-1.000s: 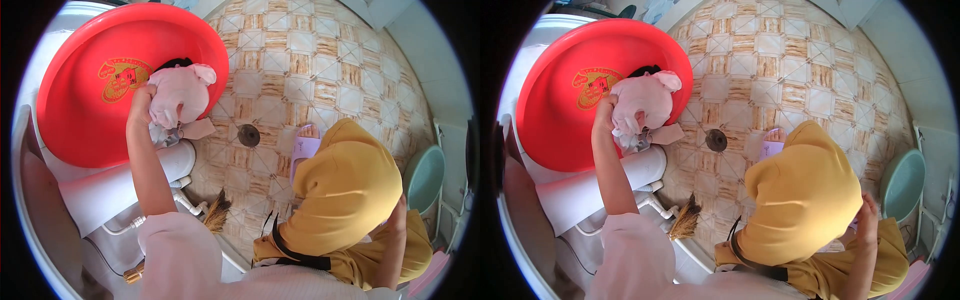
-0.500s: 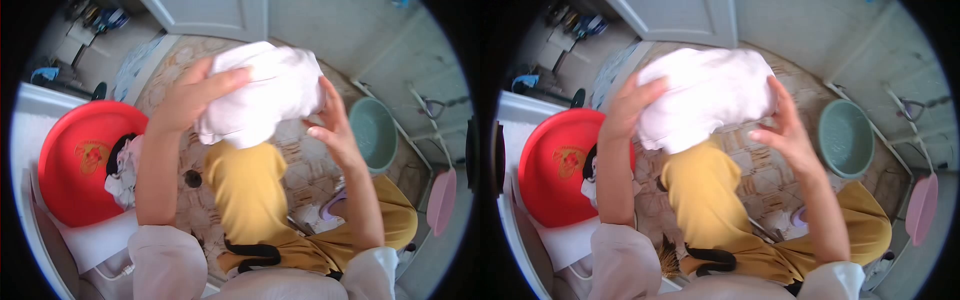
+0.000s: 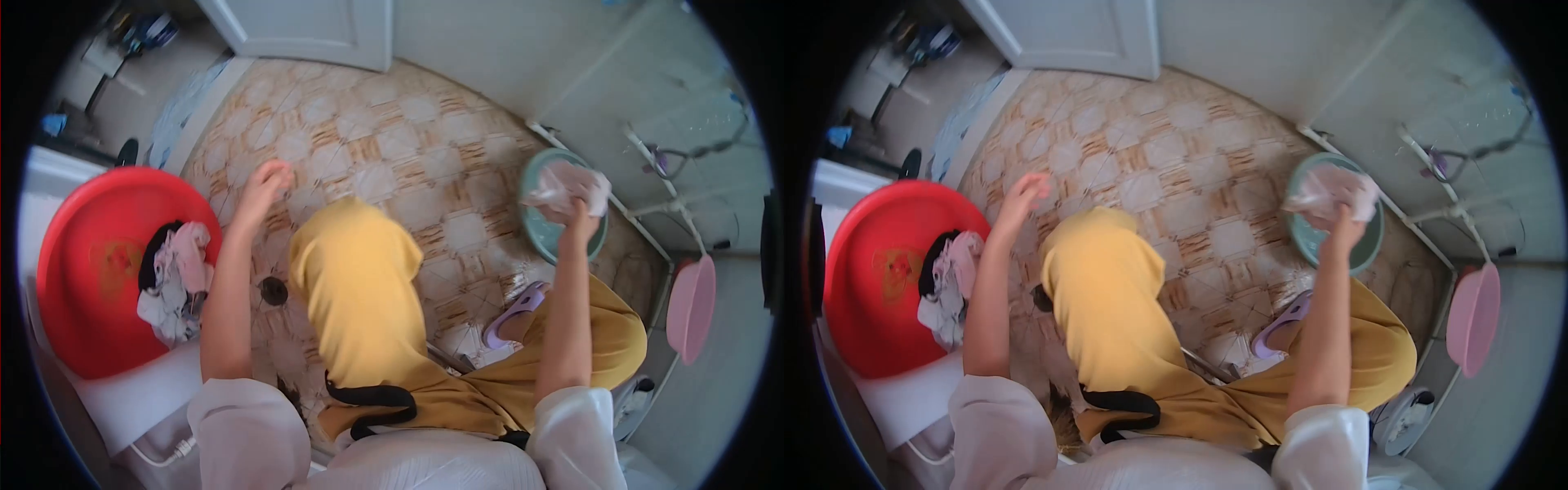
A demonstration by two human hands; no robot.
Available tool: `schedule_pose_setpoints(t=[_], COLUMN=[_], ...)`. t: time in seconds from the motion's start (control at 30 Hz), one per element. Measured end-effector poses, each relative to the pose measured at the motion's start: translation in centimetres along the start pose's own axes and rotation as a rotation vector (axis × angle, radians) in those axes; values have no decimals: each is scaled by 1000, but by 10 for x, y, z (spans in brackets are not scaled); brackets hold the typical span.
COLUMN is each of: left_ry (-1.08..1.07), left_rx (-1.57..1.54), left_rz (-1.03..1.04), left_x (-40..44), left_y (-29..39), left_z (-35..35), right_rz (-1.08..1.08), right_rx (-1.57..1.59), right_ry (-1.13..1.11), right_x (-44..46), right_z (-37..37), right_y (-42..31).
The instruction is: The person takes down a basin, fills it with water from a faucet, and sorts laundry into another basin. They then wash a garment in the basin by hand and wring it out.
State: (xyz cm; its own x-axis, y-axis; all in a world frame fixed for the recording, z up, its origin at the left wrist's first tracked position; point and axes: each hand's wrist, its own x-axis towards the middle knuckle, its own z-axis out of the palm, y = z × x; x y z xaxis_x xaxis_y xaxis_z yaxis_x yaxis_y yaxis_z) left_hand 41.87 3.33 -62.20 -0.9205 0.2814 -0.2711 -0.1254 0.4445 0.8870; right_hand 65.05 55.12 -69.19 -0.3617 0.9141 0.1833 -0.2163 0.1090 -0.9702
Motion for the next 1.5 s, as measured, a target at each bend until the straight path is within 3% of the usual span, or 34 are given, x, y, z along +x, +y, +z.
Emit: schedule_pose_setpoints(t=[0.03,0.07,0.1,0.13,0.17,0.2,0.23,0.3,0.37,0.43,0.57,0.63,0.67,0.73,0.8,0.87,0.93,1.0,1.03,1.13,1.37,1.5], left_ry=[33,130,236,295,359,414,461,617,737,1020,1002,859,854,973,905,820,919,804,834,998,1007,1072], left_rx=[-5,-33,-59,-144,-229,-312,-402,-523,-649,-722,-591,-723,-727,-1151,-1325,-971,-955,-879,-848,-816,-768,-667], left_rz=[-35,-197,-365,-440,-509,-633,-751,-891,-1009,-983,-919,-715,-727,-975,-626,-532,-308,-73,-62,-247,-382,-495], left_x=[-7,-22,-41,-62,-84,-107,-129,-170,-192,-207,-206,-203,-199,-181,-161,-132,-114,-105,-96,-72,-82,-117], left_y=[-41,-83,-126,-170,-212,-255,-291,-337,-373,-403,-430,-441,-447,-455,-454,-440,-435,-443,-448,-457,-450,-454], left_z=[-15,-38,-62,-80,-94,-108,-120,-130,-138,-147,-179,-190,-196,-216,-236,-267,-299,-323,-322,-284,-246,-234], right_rz=[98,175,490,925,1055,936,804,544,544,575,636,690,736,779,709,697,713,726,735,751,744,939], right_rx=[-79,-132,-194,-282,-106,-645,-543,-695,-603,-577,-610,-589,-485,-391,-538,-562,-603,-647,-665,-697,-706,-562], right_ry=[3,-77,-103,-8,-117,12,8,1,-117,-200,-618,-677,-714,-754,-971,-980,-1029,-1071,-1089,-1134,-1179,-867], right_x=[15,30,27,66,76,70,50,48,33,5,-47,-78,-93,-124,-151,-167,-174,-169,-167,-161,-156,-163], right_z=[-25,-51,-57,-112,-135,-115,-98,-86,-60,-20,47,76,88,117,146,155,150,143,139,128,101,85], right_y=[24,54,55,112,135,121,103,121,126,105,93,91,90,80,57,56,58,52,50,44,38,17])
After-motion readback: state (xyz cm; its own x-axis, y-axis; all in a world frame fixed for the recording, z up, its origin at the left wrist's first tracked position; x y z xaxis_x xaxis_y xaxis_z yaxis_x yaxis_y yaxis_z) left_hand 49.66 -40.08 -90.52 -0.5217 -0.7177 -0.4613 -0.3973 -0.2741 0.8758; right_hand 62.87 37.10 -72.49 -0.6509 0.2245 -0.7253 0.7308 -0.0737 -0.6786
